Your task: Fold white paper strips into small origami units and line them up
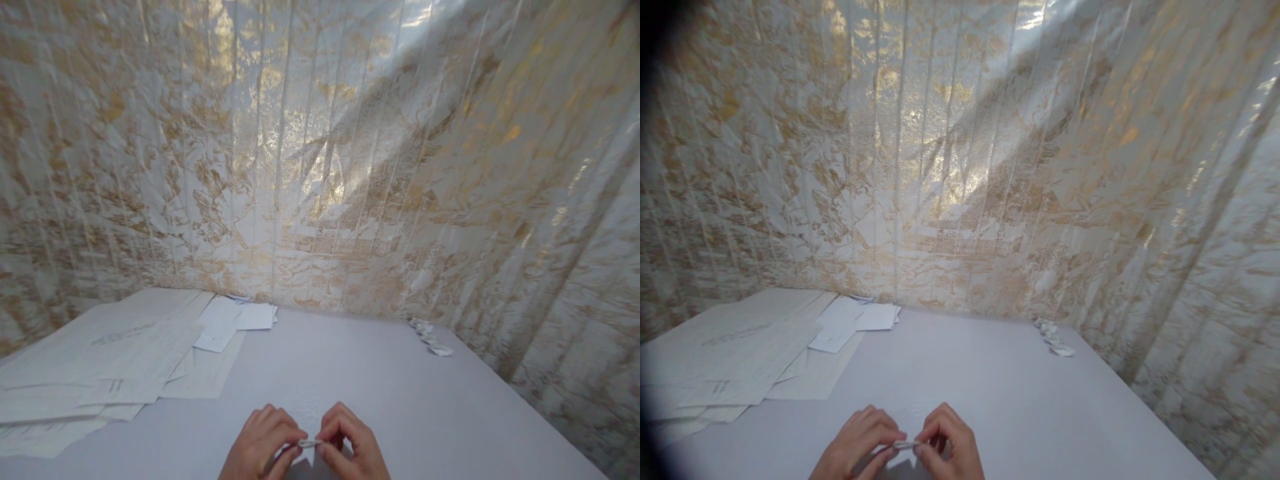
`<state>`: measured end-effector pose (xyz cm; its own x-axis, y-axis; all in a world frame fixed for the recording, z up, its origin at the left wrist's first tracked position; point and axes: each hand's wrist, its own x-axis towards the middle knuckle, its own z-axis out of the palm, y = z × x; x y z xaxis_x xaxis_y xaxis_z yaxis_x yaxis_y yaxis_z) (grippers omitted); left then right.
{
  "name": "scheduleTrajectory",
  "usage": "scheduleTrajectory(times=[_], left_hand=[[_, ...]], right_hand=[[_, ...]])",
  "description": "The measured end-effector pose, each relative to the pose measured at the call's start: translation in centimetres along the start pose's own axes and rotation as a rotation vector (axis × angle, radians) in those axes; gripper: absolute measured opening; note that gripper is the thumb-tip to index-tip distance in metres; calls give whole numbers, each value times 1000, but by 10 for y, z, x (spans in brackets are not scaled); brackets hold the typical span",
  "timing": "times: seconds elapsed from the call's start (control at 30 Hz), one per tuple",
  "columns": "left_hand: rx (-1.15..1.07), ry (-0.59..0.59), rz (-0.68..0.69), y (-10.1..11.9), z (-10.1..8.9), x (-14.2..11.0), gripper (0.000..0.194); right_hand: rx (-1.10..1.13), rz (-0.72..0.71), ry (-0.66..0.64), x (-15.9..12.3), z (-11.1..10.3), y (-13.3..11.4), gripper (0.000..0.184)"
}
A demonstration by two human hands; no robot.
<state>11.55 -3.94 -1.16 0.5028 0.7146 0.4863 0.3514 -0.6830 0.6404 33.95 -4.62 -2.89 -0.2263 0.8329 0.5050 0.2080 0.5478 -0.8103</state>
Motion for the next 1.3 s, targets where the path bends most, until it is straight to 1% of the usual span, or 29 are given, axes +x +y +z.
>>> scheduleTrajectory(times=[0.07, 0.1, 0.17, 0.23, 0.3, 0.37, 0.43, 0.53, 0.57, 0.63, 0.73, 0.8, 0.9, 1.03, 1.17, 1.3], left_hand=[[96, 3, 1, -5, 0, 2, 18], [140, -20, -15, -7, 0, 2, 17], [221, -93, -63, -9, 2, 4, 14], [289, -165, -119, -7, 3, 6, 17], [333, -225, -158, -4, 2, 7, 21], [354, -282, -178, -1, 1, 7, 22], [358, -303, -181, 1, -1, 7, 23], [346, -263, -172, 1, -2, 7, 21], [337, -254, -169, 0, -2, 7, 19], [320, -251, -171, 0, -1, 8, 15], [324, -233, -207, 0, 1, 9, 14], [336, -186, -239, 1, 3, 8, 15], [344, -140, -270, 2, 7, 7, 14], [384, -103, -286, 1, 13, 6, 16], [457, -59, -314, 1, 21, 7, 16], [502, -71, -347, 2, 24, 9, 15]], right_hand=[[-51, -43, 3, 2, -2, 1, 11], [-80, -58, -11, 3, -2, 2, 15], [-145, -69, -85, 3, -2, 8, 25], [-230, -64, -146, 0, 0, 15, 33], [-328, -71, -153, -3, 2, 21, 37], [-429, -101, -140, -4, 3, 24, 36], [-503, -141, -207, -4, 0, 24, 32], [-548, -181, -321, 0, -7, 20, 26], [-550, -187, -330, 1, -9, 19, 25], [-543, -189, -311, 2, -10, 17, 21], [-503, -174, -254, 1, -7, 14, 8], [-481, -135, -213, 1, -4, 11, 12], [-509, -29, -157, 2, -1, 9, 20], [-596, 108, -76, 4, 0, 9, 18], [-671, 117, -61, 4, 4, 14, 18], [-807, 104, -44, 2, 11, 20, 21]])
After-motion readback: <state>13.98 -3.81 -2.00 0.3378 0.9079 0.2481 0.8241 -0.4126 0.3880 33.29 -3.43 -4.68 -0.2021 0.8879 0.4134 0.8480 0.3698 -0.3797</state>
